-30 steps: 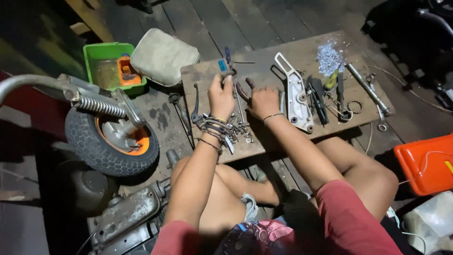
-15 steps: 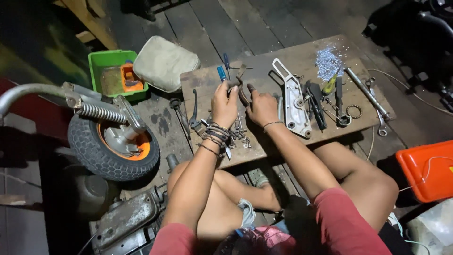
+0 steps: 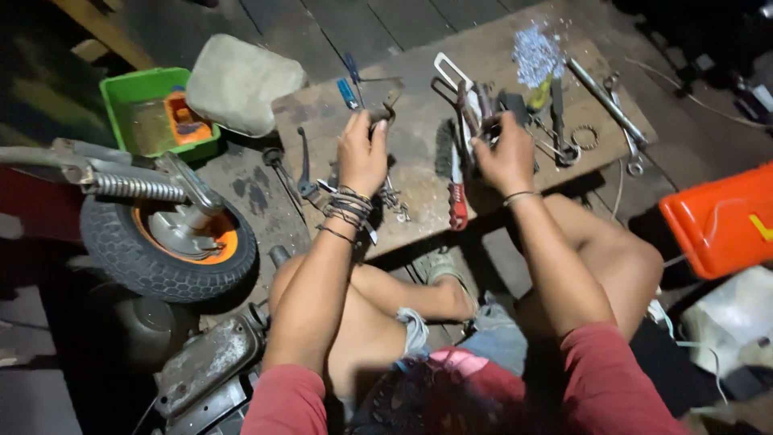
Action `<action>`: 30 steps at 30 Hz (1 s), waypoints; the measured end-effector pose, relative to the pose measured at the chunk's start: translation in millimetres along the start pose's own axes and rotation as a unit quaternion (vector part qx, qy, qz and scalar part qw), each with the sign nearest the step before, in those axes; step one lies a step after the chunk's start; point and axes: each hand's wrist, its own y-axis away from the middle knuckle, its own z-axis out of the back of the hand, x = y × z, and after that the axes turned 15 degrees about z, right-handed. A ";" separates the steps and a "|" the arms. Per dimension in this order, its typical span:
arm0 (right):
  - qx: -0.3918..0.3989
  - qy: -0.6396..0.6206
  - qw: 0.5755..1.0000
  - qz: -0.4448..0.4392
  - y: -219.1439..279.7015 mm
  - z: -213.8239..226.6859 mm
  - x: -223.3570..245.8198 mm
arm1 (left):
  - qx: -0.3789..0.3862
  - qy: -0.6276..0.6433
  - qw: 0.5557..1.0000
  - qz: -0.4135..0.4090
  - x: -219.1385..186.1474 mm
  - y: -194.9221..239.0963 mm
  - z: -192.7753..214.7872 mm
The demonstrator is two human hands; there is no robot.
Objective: Cleaning a metal motorcycle component using a wire brush and pliers on a low workbench.
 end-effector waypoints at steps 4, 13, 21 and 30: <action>0.014 0.037 0.998 -0.057 21.2 16.4 -23.1 | 0.034 -0.047 0.998 0.008 -8.1 11.7 -9.2; 0.025 0.113 0.992 -0.041 39.2 22.0 -52.7 | 0.099 -0.147 0.984 -0.011 15.5 19.0 -35.4; 0.058 0.206 0.977 -0.013 19.9 18.4 -43.5 | 0.096 -0.169 0.981 -0.010 19.1 15.3 -34.1; 0.082 0.238 0.968 -0.013 13.1 14.0 -55.1 | 0.076 -0.204 0.976 -0.024 15.1 13.0 -35.0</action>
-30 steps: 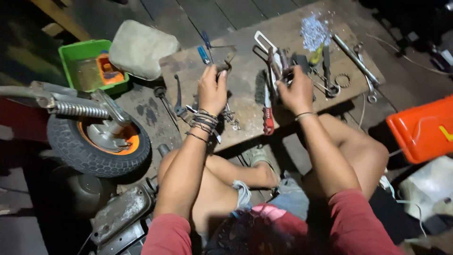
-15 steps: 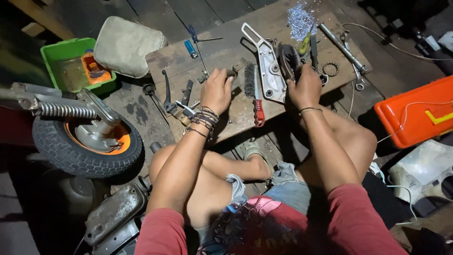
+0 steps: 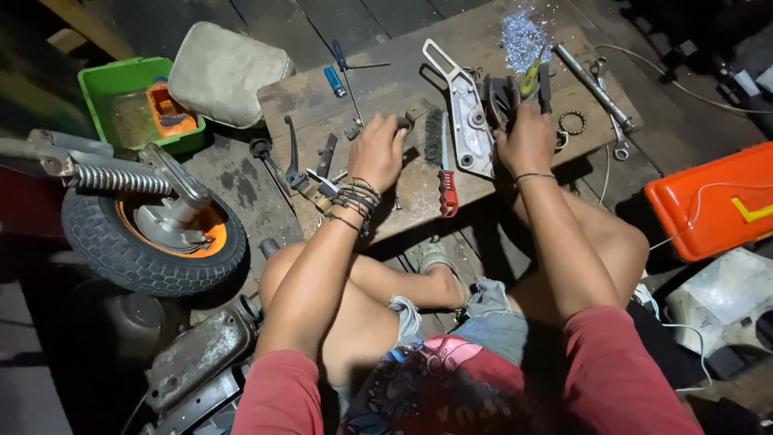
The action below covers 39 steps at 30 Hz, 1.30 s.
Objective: Cleaning a metal motorcycle component using a wire brush and pliers on a low workbench.
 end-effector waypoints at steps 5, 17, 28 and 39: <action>0.008 -0.041 0.999 0.014 11.0 14.8 44.3 | -0.013 -0.019 1.000 -0.008 -1.8 1.4 7.2; 0.110 -0.166 0.979 -0.037 39.0 -5.4 113.7 | -0.020 -0.119 0.992 -0.035 30.7 -0.6 -15.8; -0.024 -0.410 0.892 -0.188 73.6 -8.0 98.0 | 0.177 -0.186 0.966 0.020 51.1 -3.2 -71.0; 0.037 -0.325 0.944 -0.040 62.2 31.7 117.6 | 0.044 -0.220 0.970 -0.094 50.1 18.1 -76.9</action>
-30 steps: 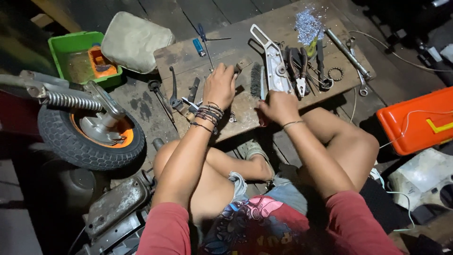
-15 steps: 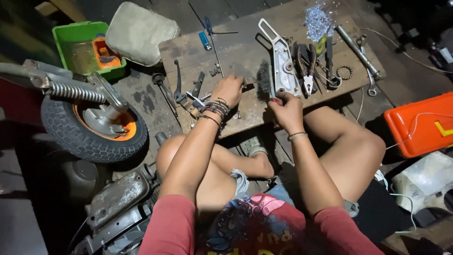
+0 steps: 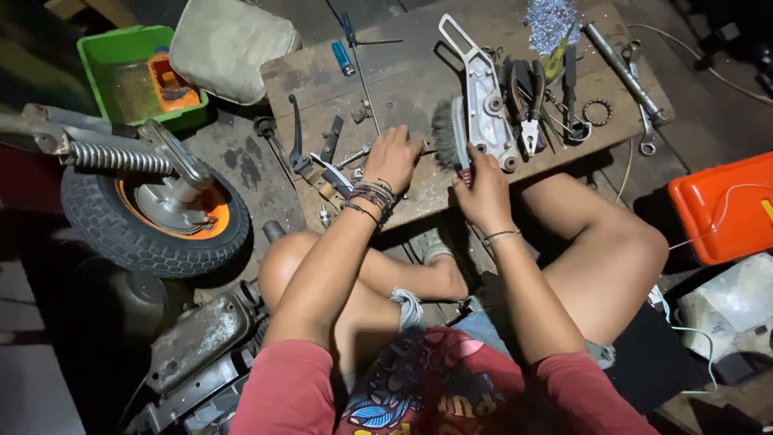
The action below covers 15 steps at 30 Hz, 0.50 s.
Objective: Cleaning a metal motorcycle component using a wire brush and pliers on a low workbench.
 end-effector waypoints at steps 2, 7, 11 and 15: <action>0.034 0.026 0.999 0.015 1.3 -0.7 3.4 | -0.008 -0.008 1.000 -0.003 -1.1 1.4 -0.8; 0.108 0.116 0.986 0.047 -7.5 -8.1 -4.6 | -0.008 0.005 1.000 0.002 -6.6 1.0 9.8; 0.167 0.163 0.971 0.052 -26.9 -16.8 -8.5 | -0.025 -0.004 1.000 -0.016 -5.2 1.9 0.6; 0.193 0.175 0.963 0.063 -18.5 -5.1 -2.4 | -0.042 -0.015 0.999 -0.024 -1.8 1.2 -16.6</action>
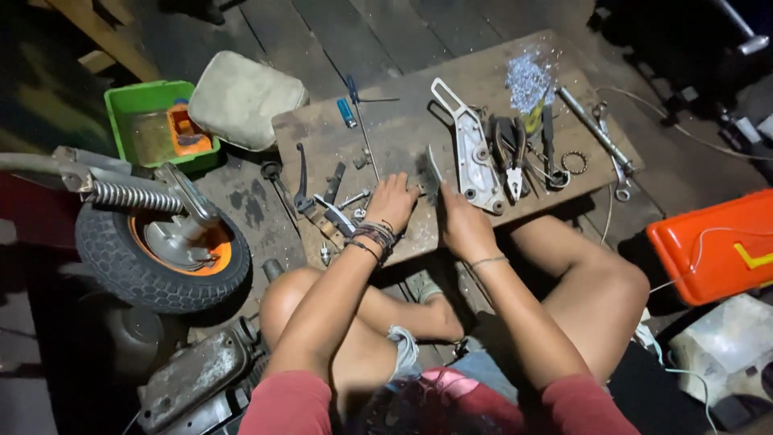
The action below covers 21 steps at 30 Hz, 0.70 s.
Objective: Cleaning a metal motorcycle component using a wire brush and pliers on a low workbench.
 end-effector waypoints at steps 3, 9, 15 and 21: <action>0.012 -0.007 1.000 -0.006 11.4 18.8 7.6 | 0.001 0.000 1.000 0.003 -2.5 -0.3 8.5; -0.046 -0.029 0.998 -0.019 -25.6 -0.4 -0.7 | -0.006 -0.008 1.000 -0.013 -1.2 -0.7 3.8; -0.009 -0.031 0.999 -0.001 12.2 17.8 5.9 | -0.001 0.000 1.000 -0.011 -4.6 -0.8 22.0; -0.044 -0.058 0.997 -0.007 -25.9 17.1 7.6 | -0.014 -0.001 0.999 -0.039 3.7 -2.0 4.0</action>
